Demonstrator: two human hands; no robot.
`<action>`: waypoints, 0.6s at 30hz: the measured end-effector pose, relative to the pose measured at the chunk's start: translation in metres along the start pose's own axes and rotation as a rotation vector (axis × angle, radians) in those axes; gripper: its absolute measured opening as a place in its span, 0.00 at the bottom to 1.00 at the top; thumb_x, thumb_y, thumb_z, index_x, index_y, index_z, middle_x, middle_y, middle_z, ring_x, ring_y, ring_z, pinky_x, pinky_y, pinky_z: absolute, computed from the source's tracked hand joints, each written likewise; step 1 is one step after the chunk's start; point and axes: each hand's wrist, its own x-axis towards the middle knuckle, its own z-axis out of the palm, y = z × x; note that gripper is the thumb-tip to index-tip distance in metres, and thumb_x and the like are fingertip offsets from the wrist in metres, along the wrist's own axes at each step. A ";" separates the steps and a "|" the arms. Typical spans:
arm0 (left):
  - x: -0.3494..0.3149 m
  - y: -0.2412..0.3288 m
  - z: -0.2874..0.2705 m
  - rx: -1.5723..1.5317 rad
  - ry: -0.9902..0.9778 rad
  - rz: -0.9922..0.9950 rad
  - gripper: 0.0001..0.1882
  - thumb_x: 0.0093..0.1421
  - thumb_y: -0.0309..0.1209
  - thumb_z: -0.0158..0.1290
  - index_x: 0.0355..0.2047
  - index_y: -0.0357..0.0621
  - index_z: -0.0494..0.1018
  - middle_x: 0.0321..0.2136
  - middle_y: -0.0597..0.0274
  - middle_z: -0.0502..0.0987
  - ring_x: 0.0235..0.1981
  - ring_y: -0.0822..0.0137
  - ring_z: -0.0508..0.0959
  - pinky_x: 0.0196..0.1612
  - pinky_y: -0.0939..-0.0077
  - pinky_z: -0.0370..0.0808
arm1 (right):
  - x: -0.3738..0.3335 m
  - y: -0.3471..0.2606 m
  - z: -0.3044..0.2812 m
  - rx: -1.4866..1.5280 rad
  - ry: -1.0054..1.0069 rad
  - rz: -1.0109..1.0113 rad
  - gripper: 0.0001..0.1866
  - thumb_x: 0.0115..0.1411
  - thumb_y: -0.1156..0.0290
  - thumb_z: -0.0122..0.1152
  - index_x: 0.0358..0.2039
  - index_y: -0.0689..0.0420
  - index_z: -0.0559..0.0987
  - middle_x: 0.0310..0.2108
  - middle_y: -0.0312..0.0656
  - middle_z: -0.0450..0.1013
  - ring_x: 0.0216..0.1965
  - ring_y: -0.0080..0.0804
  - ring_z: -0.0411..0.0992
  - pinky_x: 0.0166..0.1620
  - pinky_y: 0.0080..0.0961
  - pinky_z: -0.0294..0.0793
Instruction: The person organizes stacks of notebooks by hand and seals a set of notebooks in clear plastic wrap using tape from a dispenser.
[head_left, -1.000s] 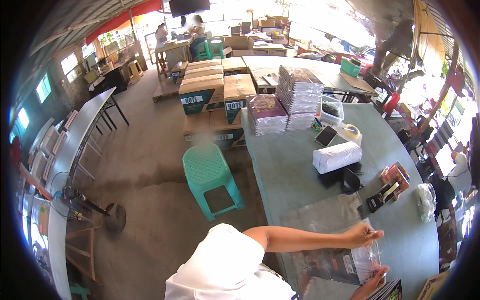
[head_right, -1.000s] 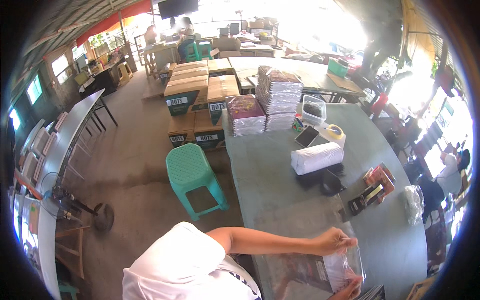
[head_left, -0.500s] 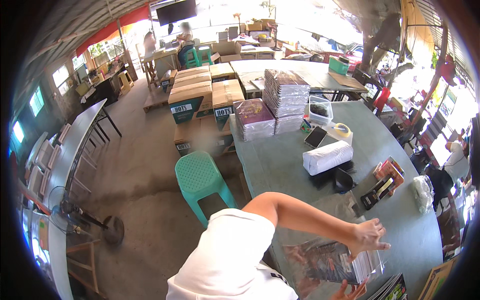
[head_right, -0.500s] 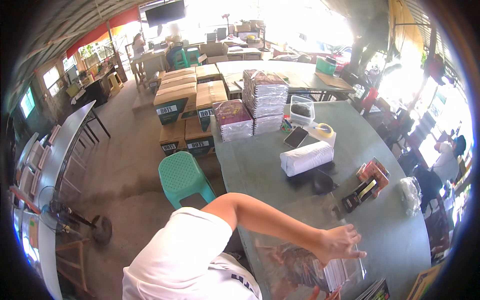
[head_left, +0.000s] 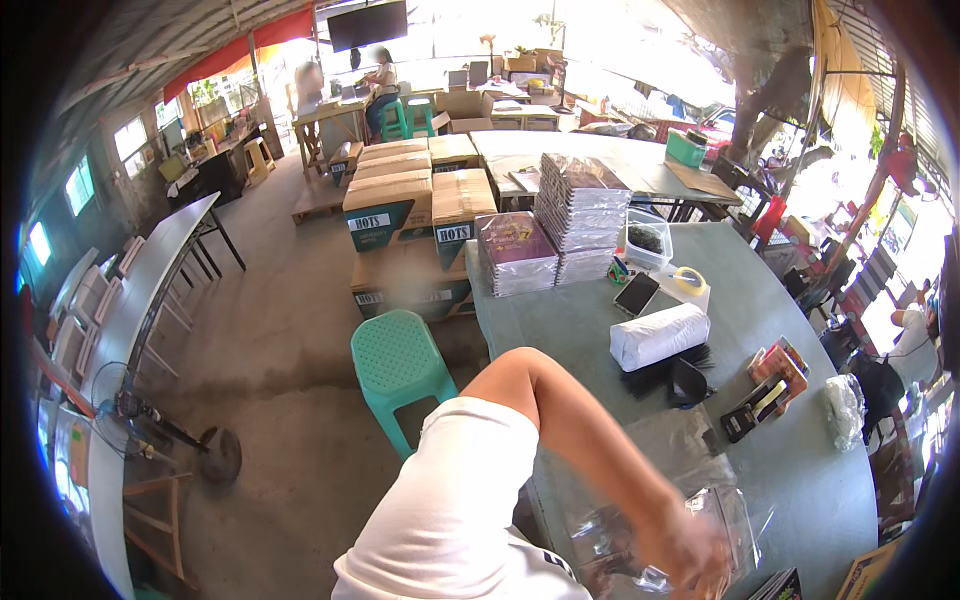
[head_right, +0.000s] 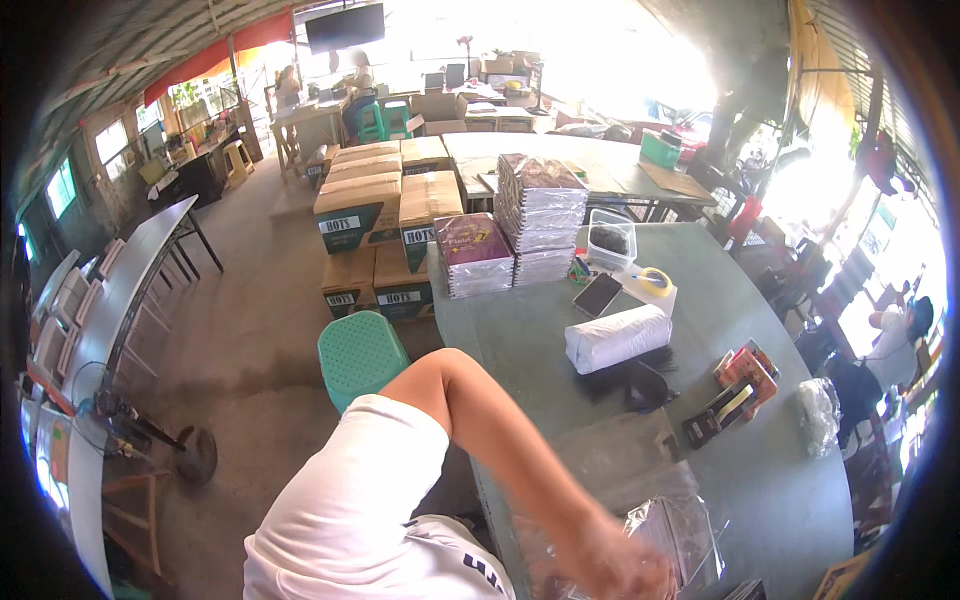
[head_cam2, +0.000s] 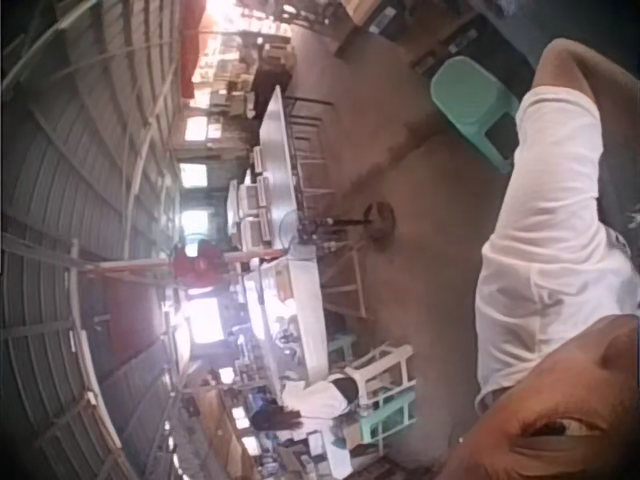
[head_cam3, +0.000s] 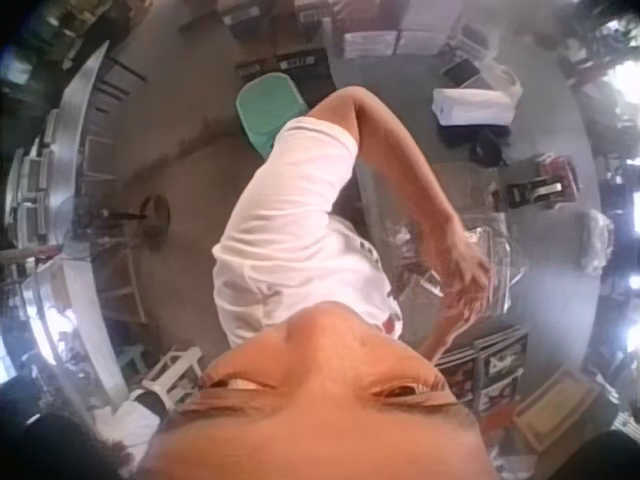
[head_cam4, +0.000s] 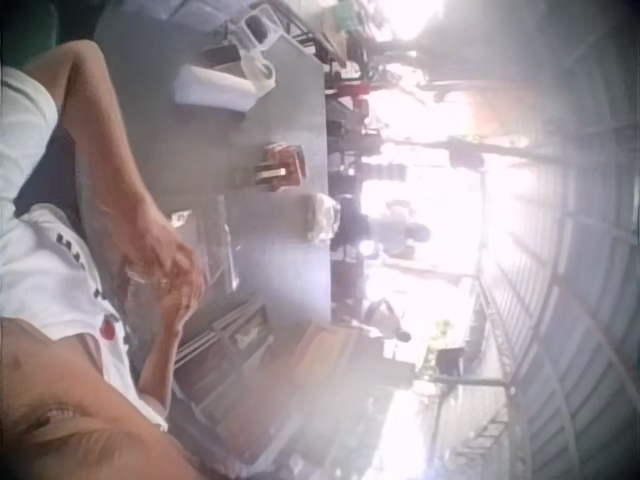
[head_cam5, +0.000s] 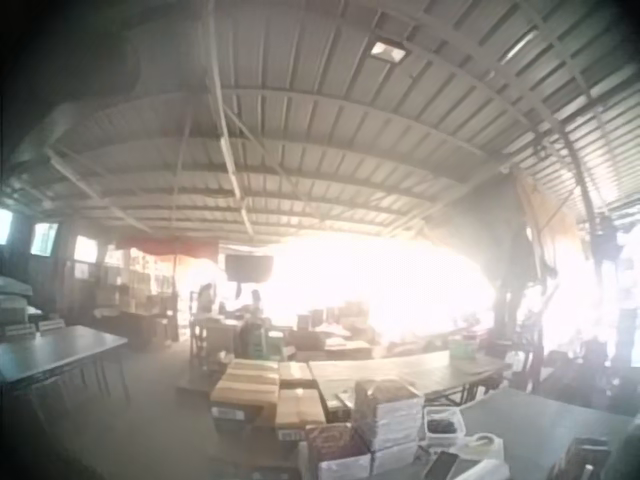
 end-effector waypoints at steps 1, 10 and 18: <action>-0.005 -0.021 -0.011 0.124 0.048 -0.092 0.11 0.44 0.40 0.56 0.25 0.47 0.77 0.38 0.59 0.72 0.44 0.51 0.66 0.45 0.46 0.58 | -0.004 0.002 0.008 0.114 0.049 0.138 0.16 0.60 0.66 0.51 0.45 0.61 0.75 0.45 0.51 0.71 0.48 0.49 0.68 0.52 0.44 0.64; 0.018 -0.070 -0.006 -0.011 0.120 -0.183 0.09 0.44 0.34 0.56 0.28 0.59 0.80 0.50 0.67 0.70 0.61 0.57 0.53 0.64 0.45 0.39 | -0.005 -0.009 0.016 -0.146 0.081 0.137 0.20 0.44 0.82 0.59 0.41 0.59 0.75 0.44 0.47 0.73 0.48 0.46 0.70 0.53 0.39 0.66; 0.055 -0.076 -0.031 -0.093 -0.146 -0.230 0.08 0.42 0.34 0.60 0.27 0.59 0.80 0.48 0.65 0.69 0.60 0.57 0.55 0.62 0.45 0.44 | -0.021 -0.006 0.007 -0.162 0.099 0.181 0.19 0.47 0.77 0.54 0.41 0.51 0.76 0.49 0.42 0.70 0.54 0.38 0.66 0.56 0.36 0.64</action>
